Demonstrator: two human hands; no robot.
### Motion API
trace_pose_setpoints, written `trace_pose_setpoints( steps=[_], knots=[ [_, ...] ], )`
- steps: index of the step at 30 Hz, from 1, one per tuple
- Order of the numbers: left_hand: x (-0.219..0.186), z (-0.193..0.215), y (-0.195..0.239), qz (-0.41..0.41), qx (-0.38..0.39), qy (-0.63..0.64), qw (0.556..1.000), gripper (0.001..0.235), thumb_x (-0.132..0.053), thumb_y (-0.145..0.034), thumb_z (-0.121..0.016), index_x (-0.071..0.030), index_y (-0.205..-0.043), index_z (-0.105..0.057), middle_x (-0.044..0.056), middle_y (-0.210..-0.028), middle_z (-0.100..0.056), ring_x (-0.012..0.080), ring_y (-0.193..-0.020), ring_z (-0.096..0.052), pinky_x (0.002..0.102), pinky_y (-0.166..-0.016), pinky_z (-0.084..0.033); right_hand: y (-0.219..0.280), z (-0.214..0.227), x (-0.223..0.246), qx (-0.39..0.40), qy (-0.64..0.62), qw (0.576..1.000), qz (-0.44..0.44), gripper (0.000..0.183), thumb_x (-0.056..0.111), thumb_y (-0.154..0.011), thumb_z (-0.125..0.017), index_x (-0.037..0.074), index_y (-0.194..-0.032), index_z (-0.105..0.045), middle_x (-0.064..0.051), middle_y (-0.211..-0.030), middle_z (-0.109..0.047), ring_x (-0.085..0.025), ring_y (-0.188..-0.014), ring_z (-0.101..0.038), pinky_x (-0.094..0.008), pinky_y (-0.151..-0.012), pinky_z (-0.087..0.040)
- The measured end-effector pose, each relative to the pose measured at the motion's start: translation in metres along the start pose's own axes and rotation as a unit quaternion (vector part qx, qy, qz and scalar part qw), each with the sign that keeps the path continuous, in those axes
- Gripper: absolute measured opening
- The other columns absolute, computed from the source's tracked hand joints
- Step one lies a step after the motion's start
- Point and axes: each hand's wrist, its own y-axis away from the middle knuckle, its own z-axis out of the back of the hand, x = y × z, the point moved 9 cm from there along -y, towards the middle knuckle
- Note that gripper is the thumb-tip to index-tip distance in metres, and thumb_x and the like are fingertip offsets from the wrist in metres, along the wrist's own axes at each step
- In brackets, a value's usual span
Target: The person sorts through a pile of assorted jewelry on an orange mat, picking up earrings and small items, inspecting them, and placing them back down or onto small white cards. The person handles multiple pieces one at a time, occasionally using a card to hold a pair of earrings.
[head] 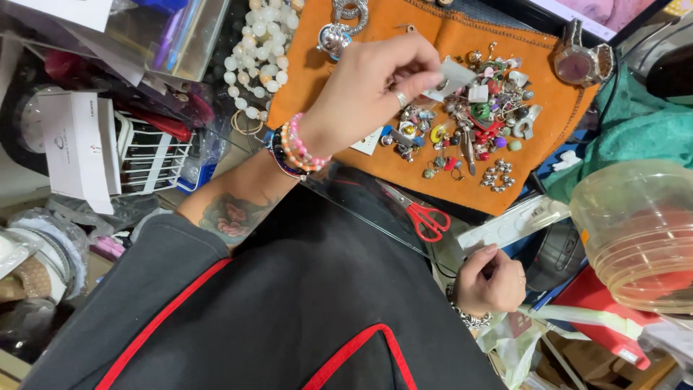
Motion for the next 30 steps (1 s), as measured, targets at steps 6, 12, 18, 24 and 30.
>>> trace_pose_setpoints(
  steps=[6, 12, 18, 24, 30],
  knots=[
    [0.034, 0.001, 0.013, 0.189, -0.026, 0.222, 0.956, 0.005, -0.013, -0.102, -0.063, -0.010, -0.100, -0.060, -0.003, -0.087, -0.072, 0.0078, -0.086, -0.072, 0.023, -0.085, -0.058, 0.000, 0.000, -0.001, 0.008, -0.003, 1.000, -0.005, 0.026, -0.006, -0.102, -0.066, -0.008, -0.076, -0.064, -0.013, -0.063, -0.052, -0.029, -0.053, -0.044, -0.038, -0.051, -0.035],
    [0.035, 0.003, 0.014, 0.183, -0.046, 0.372, 0.909, 0.009, -0.016, -0.102, -0.061, -0.008, -0.102, -0.057, 0.005, -0.096, -0.070, 0.0160, -0.089, -0.073, 0.024, -0.078, -0.062, 0.002, 0.001, 0.000, -0.008, -0.010, 1.000, 0.013, 0.024, -0.005, -0.102, -0.066, -0.008, -0.079, -0.066, -0.012, -0.063, -0.055, -0.028, -0.053, -0.048, -0.036, -0.050, -0.038],
    [0.068, -0.014, 0.025, 0.267, -0.041, 0.502, 0.822, 0.026, -0.014, -0.108, -0.061, -0.012, -0.134, -0.061, 0.007, -0.115, -0.070, 0.0186, -0.095, -0.069, 0.028, -0.085, -0.060, 0.002, 0.001, 0.000, -0.002, -0.001, 1.000, 0.012, 0.025, -0.003, -0.103, -0.066, -0.008, -0.079, -0.068, -0.012, -0.064, -0.055, -0.028, -0.053, -0.048, -0.036, -0.050, -0.038],
    [0.072, -0.022, 0.024, 0.250, -0.029, 0.613, 0.749, 0.041, 0.013, -0.111, -0.039, -0.005, -0.143, -0.056, 0.013, -0.146, -0.054, 0.0179, -0.112, -0.057, 0.030, -0.093, -0.058, 0.004, 0.001, -0.001, 0.011, 0.020, 1.000, 0.003, 0.026, -0.001, -0.104, -0.068, -0.006, -0.079, -0.066, -0.012, -0.066, -0.055, -0.031, -0.056, -0.048, -0.040, -0.052, -0.038],
    [0.047, -0.011, 0.017, 0.257, -0.008, 0.466, 0.847, 0.028, -0.030, -0.103, -0.064, -0.014, -0.125, -0.066, 0.000, -0.112, -0.064, 0.0118, -0.093, -0.063, 0.022, -0.078, -0.053, 0.002, 0.000, -0.001, 0.021, 0.047, 0.999, 0.001, 0.028, 0.004, -0.106, -0.067, -0.004, -0.079, -0.066, -0.012, -0.066, -0.054, -0.031, -0.056, -0.048, -0.041, -0.052, -0.037]
  ],
)
